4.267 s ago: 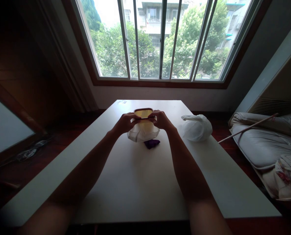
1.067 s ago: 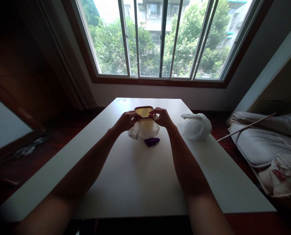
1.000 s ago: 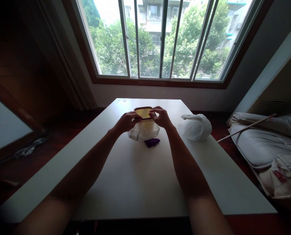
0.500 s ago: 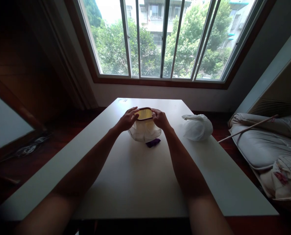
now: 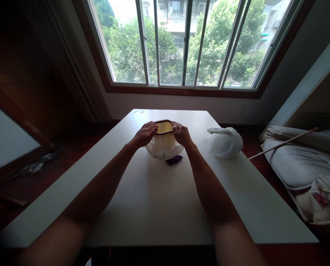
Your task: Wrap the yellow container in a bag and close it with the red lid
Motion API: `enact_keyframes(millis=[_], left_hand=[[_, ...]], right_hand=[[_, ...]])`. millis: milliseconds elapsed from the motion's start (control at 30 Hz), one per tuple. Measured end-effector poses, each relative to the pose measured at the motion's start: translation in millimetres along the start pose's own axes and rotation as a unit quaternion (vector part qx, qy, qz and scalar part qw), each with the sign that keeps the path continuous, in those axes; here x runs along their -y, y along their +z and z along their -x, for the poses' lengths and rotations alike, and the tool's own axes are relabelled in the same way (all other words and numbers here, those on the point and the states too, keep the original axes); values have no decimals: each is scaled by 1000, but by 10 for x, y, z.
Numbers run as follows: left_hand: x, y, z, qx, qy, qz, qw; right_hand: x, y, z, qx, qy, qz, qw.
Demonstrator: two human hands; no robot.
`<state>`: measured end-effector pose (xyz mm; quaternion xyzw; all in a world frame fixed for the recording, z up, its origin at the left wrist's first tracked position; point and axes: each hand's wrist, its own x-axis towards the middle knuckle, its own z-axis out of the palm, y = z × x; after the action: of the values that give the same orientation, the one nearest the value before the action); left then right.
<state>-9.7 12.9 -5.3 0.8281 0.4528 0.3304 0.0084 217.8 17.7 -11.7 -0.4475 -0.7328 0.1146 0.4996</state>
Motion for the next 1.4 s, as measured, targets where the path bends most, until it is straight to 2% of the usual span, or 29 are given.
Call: enact_keyframes(millis=[233, 300, 467, 633, 767, 900, 1100, 1400], left_hand=[[-148, -95, 36, -23, -31, -116, 992], [-191, -107, 44, -32, -32, -129, 991], [-262, -129, 25, -64, -45, -109, 991], [-205, -152, -19, -103, -47, -22, 993], [-87, -105, -25, -54, -47, 35, 997], [-16, -57, -24, -6, -60, 46, 997], [19, -33, -18, -12, -58, 19, 998], [-5, -109, 3, -22, -62, 22, 998]], right_hand=[[37, 78, 20, -124, 33, 67, 989], [109, 63, 16, -115, 32, 69, 991], [279, 33, 6, -44, 69, 54, 995], [200, 24, -17, 6, 79, 10, 997], [88, 19, -38, 32, 65, -15, 997], [36, 45, -44, 36, 56, -14, 998], [34, 100, -26, 28, 38, 0, 999], [-5, 122, -35, 19, 55, -60, 996]])
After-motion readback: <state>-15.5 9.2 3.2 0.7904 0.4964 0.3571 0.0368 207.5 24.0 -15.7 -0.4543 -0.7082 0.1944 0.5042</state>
